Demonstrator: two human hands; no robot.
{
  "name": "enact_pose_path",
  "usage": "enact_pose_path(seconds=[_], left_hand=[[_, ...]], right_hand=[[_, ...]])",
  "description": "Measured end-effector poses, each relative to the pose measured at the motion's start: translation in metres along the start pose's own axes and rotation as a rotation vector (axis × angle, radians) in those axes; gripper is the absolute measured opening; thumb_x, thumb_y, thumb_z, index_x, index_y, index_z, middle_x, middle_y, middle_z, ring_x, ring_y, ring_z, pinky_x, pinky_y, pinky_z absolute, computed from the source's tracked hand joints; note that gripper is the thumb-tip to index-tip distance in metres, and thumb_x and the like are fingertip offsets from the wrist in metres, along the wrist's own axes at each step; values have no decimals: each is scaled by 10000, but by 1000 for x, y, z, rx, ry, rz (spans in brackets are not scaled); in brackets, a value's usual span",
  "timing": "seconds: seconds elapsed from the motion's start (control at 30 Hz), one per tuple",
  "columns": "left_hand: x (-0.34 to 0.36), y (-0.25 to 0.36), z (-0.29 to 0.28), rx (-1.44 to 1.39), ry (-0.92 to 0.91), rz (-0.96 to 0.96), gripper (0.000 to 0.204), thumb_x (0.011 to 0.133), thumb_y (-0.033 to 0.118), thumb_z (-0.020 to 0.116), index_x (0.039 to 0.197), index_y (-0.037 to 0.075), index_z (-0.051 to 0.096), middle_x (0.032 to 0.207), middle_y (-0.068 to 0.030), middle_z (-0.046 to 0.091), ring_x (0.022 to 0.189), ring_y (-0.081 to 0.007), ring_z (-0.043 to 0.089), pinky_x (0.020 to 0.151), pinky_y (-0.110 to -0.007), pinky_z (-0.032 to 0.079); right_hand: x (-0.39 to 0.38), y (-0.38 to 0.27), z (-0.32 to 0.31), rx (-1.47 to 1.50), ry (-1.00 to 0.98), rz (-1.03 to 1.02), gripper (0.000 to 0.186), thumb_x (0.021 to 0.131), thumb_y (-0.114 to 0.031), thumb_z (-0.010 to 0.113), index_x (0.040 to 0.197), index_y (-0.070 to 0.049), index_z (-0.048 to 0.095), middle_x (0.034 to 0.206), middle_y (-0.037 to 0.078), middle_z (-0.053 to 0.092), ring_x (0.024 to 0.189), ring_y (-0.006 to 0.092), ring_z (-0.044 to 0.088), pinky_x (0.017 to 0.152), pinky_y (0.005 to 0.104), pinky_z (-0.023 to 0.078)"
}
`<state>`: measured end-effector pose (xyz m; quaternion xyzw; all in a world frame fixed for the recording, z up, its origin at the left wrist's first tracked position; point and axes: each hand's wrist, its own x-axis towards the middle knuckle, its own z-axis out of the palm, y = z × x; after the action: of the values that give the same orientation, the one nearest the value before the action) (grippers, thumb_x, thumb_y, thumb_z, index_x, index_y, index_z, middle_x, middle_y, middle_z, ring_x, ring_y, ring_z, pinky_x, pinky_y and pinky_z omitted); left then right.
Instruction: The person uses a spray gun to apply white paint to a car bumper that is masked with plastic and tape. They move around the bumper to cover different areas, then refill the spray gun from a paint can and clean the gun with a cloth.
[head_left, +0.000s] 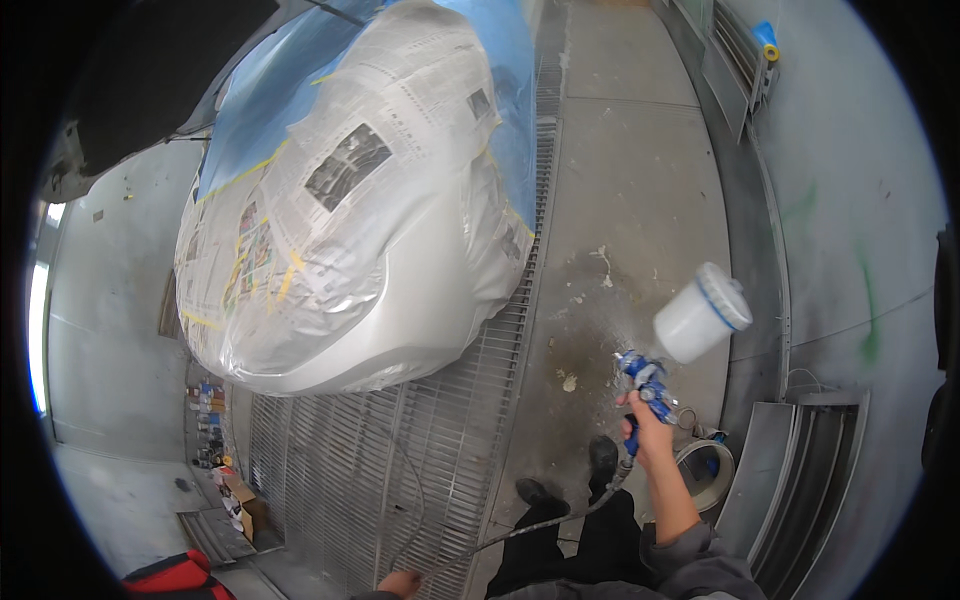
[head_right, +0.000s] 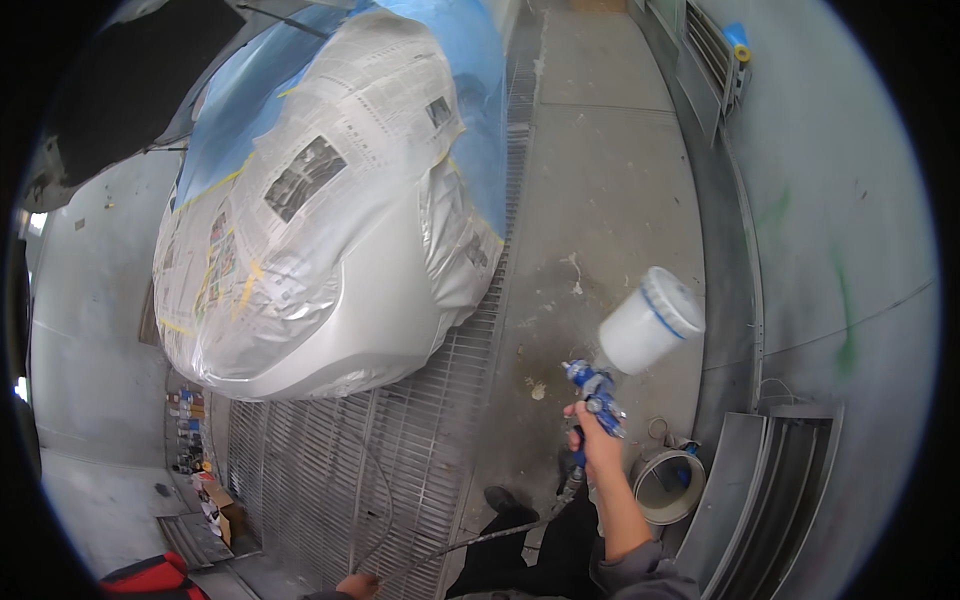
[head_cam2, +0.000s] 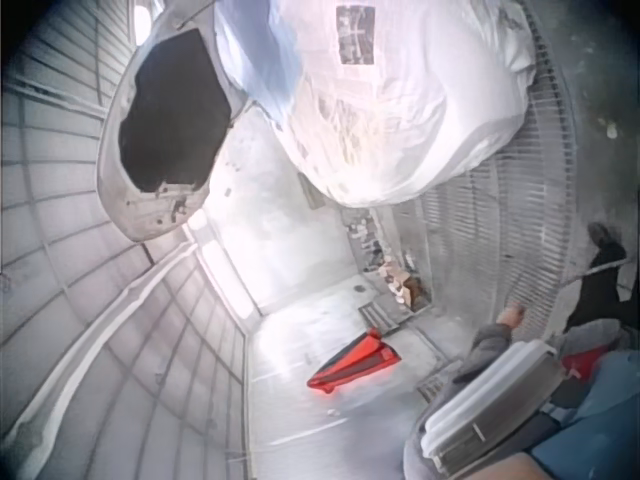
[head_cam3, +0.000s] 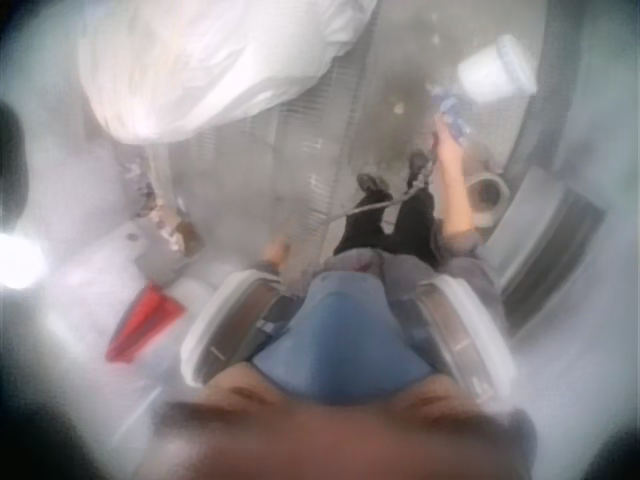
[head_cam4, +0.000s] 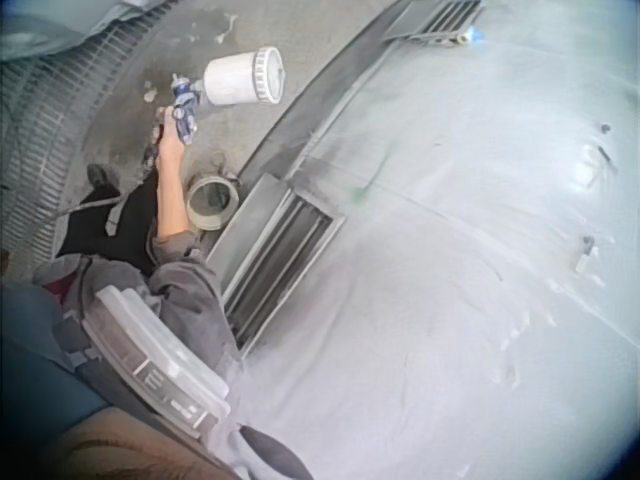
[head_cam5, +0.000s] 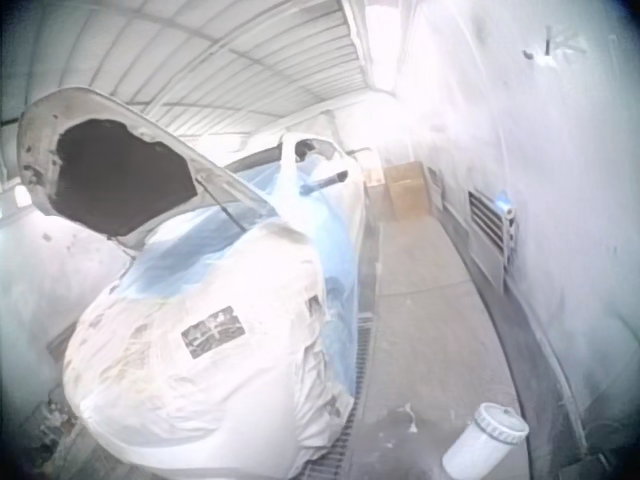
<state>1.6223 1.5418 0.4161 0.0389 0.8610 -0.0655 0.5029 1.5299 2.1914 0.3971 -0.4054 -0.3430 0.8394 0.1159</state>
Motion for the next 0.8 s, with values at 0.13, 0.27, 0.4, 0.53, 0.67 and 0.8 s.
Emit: enact_pose_path(seconds=[0.13, 0.27, 0.4, 0.53, 0.67, 0.8], left_hand=[[-4, -10, 20, 274, -45, 38, 375, 1027, 357, 520, 1241, 122, 720, 1274, -214, 702, 1032, -423, 710, 906, -600, 536], [-7, -16, 20, 142, 28, -110, 366, 1037, 344, 535, 1249, 101, 708, 1218, -187, 706, 978, -376, 703, 847, -551, 546], [-18, -18, 15, 43, 147, -216, 359, 1048, 332, 550, 1257, 80, 696, 1161, -161, 710, 924, -328, 696, 787, -502, 555], [-25, -22, 13, 10, 246, -255, 353, 1058, 319, 565, 1265, 59, 685, 1105, -134, 713, 870, -281, 688, 728, -453, 565], [-43, -17, 21, -150, 235, -212, 354, 1066, 309, 583, 1286, 45, 671, 1075, -111, 716, 839, -244, 683, 692, -409, 571], [-33, -19, 12, -536, 81, -113, 379, 1065, 303, 607, 1346, 52, 649, 1125, -98, 716, 881, -239, 684, 727, -382, 569]], right_hand=[[78, 36, 2, 8, 39, 226, 193, 1014, -262, 722, 1099, -115, 631, 878, 43, 692, 480, 120, 508, 424, 271, 405], [157, 58, 27, 15, 30, 353, 196, 1007, -310, 732, 1040, -145, 631, 843, 27, 676, 491, 120, 511, 408, 278, 409], [210, 13, 116, 156, -219, 305, 207, 1024, -332, 711, 1122, -162, 647, 857, 14, 675, 521, 124, 515, 436, 277, 402], [242, -65, 206, 426, -431, 176, 234, 999, -299, 752, 1130, -134, 648, 880, 51, 674, 530, 134, 528, 451, 291, 407], [254, -91, 253, 517, -582, 103, 250, 990, -300, 766, 1121, -125, 646, 883, 48, 658, 543, 138, 532, 468, 304, 411], [289, -19, 233, 439, -488, 282, 239, 974, -313, 786, 1057, -141, 642, 834, 24, 633, 539, 141, 535, 466, 315, 417]])
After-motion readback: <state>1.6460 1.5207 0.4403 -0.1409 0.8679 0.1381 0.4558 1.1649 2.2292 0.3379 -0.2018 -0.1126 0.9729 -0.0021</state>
